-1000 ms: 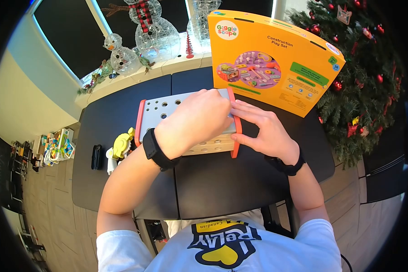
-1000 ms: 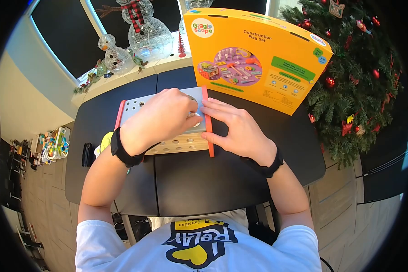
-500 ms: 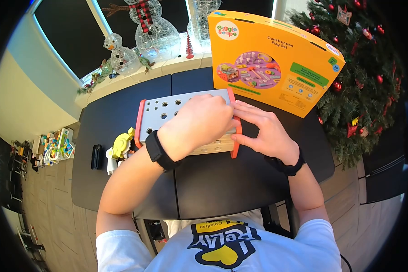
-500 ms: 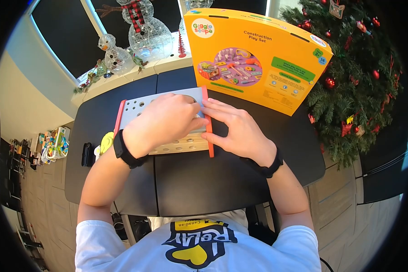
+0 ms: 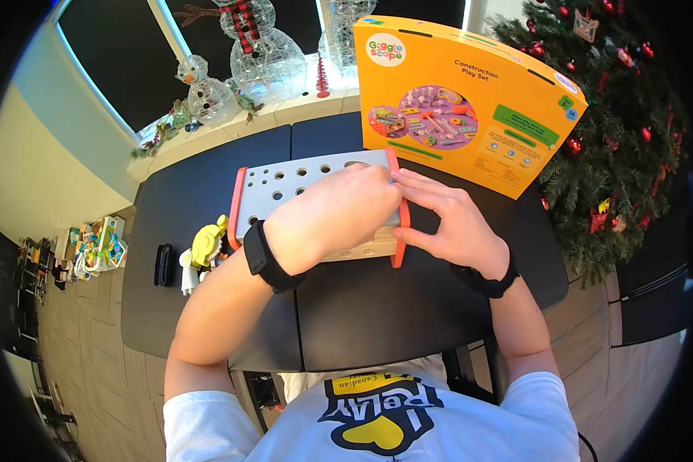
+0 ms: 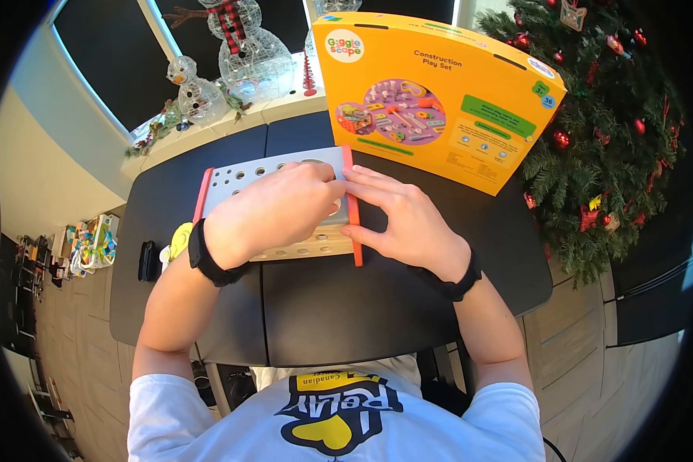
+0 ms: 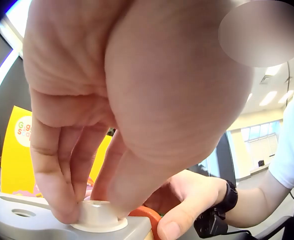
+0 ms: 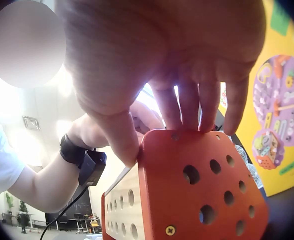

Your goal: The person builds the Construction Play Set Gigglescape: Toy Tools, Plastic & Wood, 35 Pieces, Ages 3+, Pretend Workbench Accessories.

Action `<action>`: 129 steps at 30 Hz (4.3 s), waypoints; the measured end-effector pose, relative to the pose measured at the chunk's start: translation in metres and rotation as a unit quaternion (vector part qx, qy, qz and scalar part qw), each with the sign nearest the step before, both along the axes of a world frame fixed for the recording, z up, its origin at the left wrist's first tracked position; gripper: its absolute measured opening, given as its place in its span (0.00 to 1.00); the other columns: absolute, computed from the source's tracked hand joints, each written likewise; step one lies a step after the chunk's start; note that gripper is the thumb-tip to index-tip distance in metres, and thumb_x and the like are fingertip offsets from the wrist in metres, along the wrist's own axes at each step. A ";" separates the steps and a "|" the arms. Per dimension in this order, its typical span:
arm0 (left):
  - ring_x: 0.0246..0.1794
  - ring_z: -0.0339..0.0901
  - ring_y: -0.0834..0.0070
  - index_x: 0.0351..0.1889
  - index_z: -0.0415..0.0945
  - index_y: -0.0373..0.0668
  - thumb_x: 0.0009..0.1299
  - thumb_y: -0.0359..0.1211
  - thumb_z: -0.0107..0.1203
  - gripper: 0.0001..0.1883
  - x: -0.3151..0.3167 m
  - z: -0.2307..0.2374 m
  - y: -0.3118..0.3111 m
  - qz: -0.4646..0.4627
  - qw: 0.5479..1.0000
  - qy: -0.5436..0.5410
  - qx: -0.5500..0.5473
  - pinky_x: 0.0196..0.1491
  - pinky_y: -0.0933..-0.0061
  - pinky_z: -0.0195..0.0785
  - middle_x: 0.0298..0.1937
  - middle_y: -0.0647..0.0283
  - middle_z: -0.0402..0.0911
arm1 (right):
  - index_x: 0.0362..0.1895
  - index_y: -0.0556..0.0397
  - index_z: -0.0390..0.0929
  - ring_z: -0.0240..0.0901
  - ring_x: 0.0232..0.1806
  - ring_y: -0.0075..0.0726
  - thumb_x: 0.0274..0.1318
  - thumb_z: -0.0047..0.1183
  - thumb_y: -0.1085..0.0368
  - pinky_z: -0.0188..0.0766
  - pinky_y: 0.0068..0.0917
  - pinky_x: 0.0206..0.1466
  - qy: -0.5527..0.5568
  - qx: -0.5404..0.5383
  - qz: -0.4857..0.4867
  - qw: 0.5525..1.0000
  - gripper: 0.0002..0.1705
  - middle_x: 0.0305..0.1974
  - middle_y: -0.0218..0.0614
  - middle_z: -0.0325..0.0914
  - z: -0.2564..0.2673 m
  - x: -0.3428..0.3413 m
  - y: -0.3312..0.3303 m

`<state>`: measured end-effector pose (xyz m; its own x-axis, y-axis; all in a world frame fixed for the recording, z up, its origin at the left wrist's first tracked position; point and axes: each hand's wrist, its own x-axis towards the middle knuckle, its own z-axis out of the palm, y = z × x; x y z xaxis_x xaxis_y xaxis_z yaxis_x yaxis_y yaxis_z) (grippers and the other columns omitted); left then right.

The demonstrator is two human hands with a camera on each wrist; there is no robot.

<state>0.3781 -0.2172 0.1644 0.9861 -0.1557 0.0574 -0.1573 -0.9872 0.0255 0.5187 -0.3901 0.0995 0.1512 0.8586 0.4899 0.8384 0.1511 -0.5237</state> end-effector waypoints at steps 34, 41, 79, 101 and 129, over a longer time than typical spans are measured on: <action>0.50 0.81 0.58 0.38 0.87 0.40 0.58 0.31 0.72 0.11 -0.239 -0.116 0.138 0.365 0.929 -0.056 -0.019 0.52 0.57 0.79 0.40 0.57 0.85 | 0.39 0.51 0.80 0.74 0.53 0.51 0.29 0.83 0.44 0.67 0.56 0.67 -0.201 0.035 0.033 0.978 0.36 0.44 0.37 0.75 0.014 -0.036 -0.007; 0.37 0.85 0.58 0.41 0.83 0.37 0.59 0.31 0.71 0.14 -0.238 -0.113 0.126 0.373 0.916 -0.130 -0.070 0.44 0.59 0.79 0.37 0.57 0.85 | 0.52 0.47 0.83 0.70 0.71 0.51 0.33 0.82 0.46 0.61 0.59 0.75 -0.188 -0.008 0.012 0.982 0.39 0.60 0.35 0.80 0.006 -0.031 -0.006; 0.43 0.90 0.68 0.45 0.84 0.33 0.64 0.22 0.70 0.11 -0.141 -0.105 -0.003 0.258 0.825 -0.307 -0.397 0.45 0.72 0.82 0.47 0.57 0.88 | 0.59 0.55 0.79 0.66 0.72 0.59 0.41 0.80 0.46 0.54 0.70 0.75 -0.192 -0.023 -0.026 0.981 0.43 0.63 0.43 0.75 0.000 -0.078 -0.009; 0.54 0.86 0.50 0.59 0.77 0.30 0.71 0.26 0.60 0.19 -0.130 -0.135 0.137 0.358 0.857 -0.143 -0.340 0.59 0.59 0.79 0.51 0.45 0.88 | 0.76 0.46 0.61 0.66 0.71 0.68 0.32 0.85 0.60 0.75 0.49 0.66 -0.071 0.009 -0.067 0.995 0.64 0.75 0.56 0.57 -0.032 -0.049 -0.004; 0.33 0.88 0.74 0.50 0.86 0.29 0.76 0.36 0.62 0.16 -0.118 -0.053 0.066 0.402 0.803 -0.328 -0.293 0.39 0.74 0.77 0.35 0.48 0.91 | 0.85 0.48 0.51 0.58 0.79 0.35 0.82 0.42 0.62 0.61 0.34 0.79 0.566 -0.065 0.015 0.822 0.34 0.80 0.40 0.58 -0.081 0.040 0.046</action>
